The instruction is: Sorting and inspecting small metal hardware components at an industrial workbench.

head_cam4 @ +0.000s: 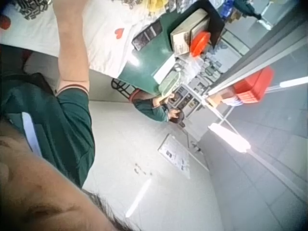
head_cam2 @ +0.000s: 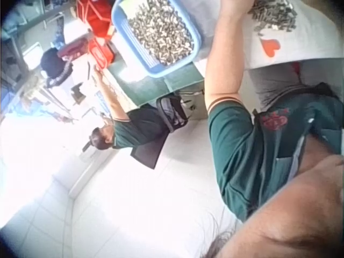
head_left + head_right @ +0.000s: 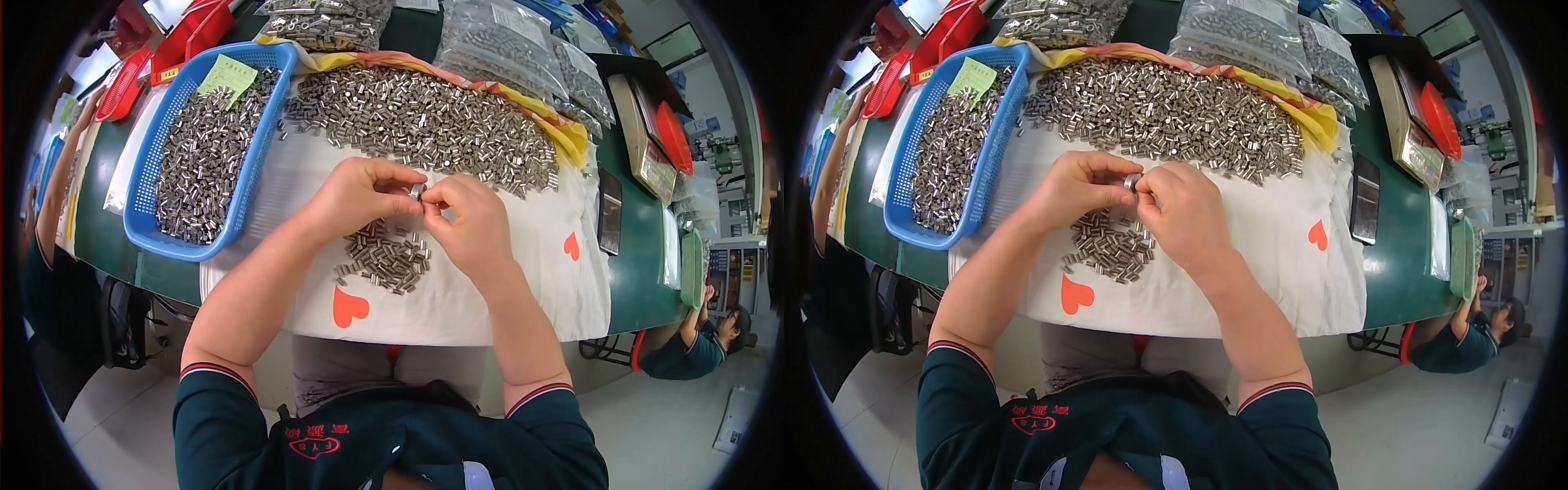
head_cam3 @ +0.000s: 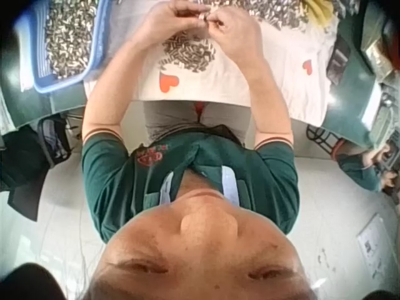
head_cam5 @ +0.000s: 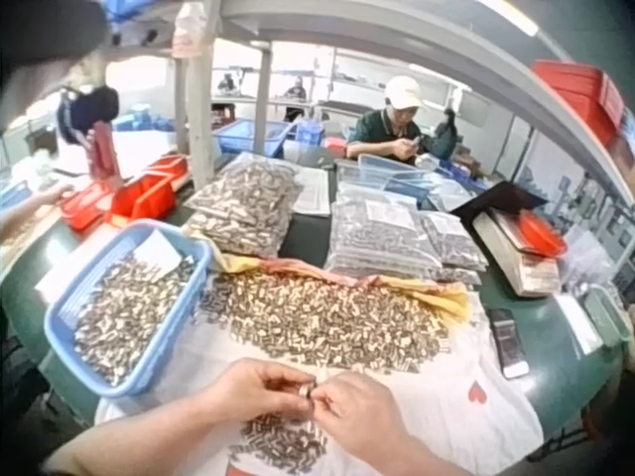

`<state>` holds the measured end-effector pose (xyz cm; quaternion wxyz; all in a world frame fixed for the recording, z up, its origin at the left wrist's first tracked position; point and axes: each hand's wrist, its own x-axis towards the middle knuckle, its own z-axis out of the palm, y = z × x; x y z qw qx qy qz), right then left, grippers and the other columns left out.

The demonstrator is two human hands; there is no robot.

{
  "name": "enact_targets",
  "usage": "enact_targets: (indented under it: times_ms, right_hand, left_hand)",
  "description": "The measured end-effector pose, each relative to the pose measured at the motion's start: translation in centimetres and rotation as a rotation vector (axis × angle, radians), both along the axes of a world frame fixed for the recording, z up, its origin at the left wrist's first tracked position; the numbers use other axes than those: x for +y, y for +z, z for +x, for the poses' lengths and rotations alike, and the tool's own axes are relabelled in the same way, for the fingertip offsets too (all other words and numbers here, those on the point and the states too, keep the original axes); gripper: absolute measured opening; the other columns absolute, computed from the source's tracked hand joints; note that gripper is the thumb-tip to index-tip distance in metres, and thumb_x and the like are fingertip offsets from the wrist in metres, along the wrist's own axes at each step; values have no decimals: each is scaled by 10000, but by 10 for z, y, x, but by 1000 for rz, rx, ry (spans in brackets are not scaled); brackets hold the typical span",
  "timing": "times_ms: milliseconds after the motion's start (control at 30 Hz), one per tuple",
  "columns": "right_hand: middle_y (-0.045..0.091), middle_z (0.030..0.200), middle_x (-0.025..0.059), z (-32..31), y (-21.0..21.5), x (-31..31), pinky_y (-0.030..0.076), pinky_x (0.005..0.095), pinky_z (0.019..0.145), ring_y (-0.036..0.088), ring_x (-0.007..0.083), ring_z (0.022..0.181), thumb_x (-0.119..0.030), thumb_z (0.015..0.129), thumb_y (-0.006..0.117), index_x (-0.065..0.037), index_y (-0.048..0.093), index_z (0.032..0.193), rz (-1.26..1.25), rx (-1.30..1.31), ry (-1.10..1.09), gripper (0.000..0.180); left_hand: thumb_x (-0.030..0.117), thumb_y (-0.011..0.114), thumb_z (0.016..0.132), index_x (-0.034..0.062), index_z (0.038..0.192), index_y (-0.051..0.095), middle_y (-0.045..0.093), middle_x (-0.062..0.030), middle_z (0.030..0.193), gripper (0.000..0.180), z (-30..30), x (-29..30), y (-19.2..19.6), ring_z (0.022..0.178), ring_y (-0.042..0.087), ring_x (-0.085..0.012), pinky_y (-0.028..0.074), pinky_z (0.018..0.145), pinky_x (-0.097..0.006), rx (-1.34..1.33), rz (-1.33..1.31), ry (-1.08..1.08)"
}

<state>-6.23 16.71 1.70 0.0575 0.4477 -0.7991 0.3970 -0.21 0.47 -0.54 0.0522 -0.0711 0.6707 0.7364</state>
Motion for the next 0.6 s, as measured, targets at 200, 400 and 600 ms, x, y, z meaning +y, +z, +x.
enact_targets:
  times_ms: [200,400,600]
  right_hand:
    - [579,692,71,-3,8,7,441,295,562,563,194,629,-59,688,619,-17,573,739,39,-278,35,80]
    - [584,700,46,-11,12,12,434,243,570,538,114,615,-100,696,658,-14,595,796,108,-530,73,146]
    - [568,664,5,-42,9,30,407,212,565,501,57,611,-104,722,647,-31,612,804,189,-545,-204,115]
  left_hand:
    - [39,701,704,-33,1035,582,631,-71,891,358,0,-1,5,779,582,-87,488,680,-223,6,-28,-57]
    - [54,715,694,-27,1024,589,627,-47,863,363,3,-2,5,757,568,-75,478,670,-215,-20,31,-132]
    - [73,735,680,4,981,622,609,1,805,329,2,1,5,729,525,-50,441,662,-193,30,-94,-232]
